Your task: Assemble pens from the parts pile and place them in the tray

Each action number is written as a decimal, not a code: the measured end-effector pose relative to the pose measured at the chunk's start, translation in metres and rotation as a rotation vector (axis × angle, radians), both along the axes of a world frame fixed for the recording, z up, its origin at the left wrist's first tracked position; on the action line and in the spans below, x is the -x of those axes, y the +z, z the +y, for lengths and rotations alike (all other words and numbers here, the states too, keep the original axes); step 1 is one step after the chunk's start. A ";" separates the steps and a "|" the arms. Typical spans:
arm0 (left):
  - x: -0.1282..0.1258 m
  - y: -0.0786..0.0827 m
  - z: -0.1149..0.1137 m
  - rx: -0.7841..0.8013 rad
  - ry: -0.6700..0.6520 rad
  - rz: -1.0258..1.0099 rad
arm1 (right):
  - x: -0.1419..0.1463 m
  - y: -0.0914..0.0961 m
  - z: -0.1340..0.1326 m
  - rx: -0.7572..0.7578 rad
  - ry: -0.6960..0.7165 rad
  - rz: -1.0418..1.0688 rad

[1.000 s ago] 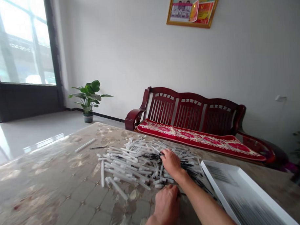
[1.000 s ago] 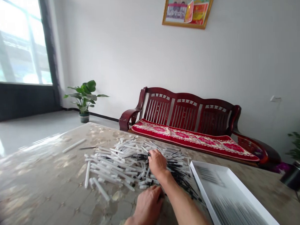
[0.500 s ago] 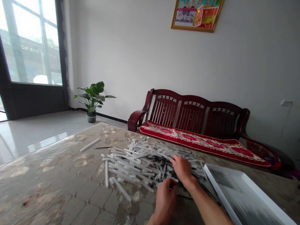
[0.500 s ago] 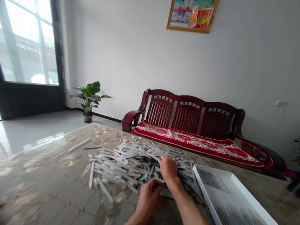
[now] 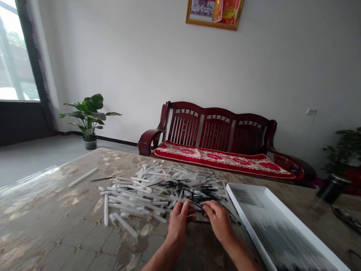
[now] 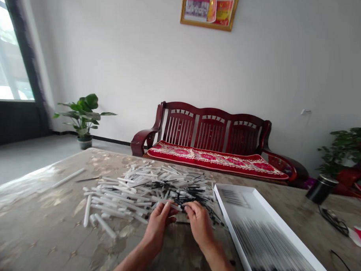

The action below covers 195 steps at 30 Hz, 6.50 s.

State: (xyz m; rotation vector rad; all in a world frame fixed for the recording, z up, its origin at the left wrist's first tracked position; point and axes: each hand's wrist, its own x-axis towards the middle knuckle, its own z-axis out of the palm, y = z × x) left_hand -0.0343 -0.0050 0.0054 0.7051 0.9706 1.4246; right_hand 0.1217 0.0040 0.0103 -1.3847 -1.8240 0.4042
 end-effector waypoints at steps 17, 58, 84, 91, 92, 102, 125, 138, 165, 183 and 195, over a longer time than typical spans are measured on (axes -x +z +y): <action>0.020 0.005 0.001 -0.235 -0.036 1.052 | -0.001 -0.008 0.004 0.026 -0.105 0.086; 0.016 0.011 0.016 0.135 0.291 -0.345 | -0.022 -0.020 0.001 -0.282 -0.254 -0.088; 0.009 0.007 0.008 0.047 0.088 -0.160 | -0.017 -0.005 -0.012 -0.196 -0.056 0.154; -0.005 0.014 -0.009 0.118 -0.206 -0.214 | -0.007 -0.002 -0.011 0.078 0.066 0.426; -0.004 0.014 -0.009 0.132 -0.204 -0.229 | -0.008 -0.003 -0.010 0.111 0.082 0.454; 0.003 0.008 0.006 0.210 -0.012 -0.396 | -0.021 0.000 -0.014 -0.016 0.086 -0.252; -0.004 0.003 0.003 0.208 -0.032 -0.419 | 0.003 -0.007 -0.011 0.152 -0.115 0.728; -0.008 0.007 -0.004 0.177 -0.050 -0.382 | 0.014 -0.006 -0.013 0.190 -0.079 0.859; -0.007 -0.002 -0.002 0.091 -0.047 -0.326 | 0.016 -0.013 -0.011 0.104 -0.088 0.663; -0.009 -0.002 -0.006 0.070 -0.071 -0.267 | 0.006 -0.004 -0.017 0.000 -0.053 0.130; -0.010 0.000 -0.005 0.079 -0.071 -0.250 | 0.007 -0.004 -0.018 0.016 -0.061 0.145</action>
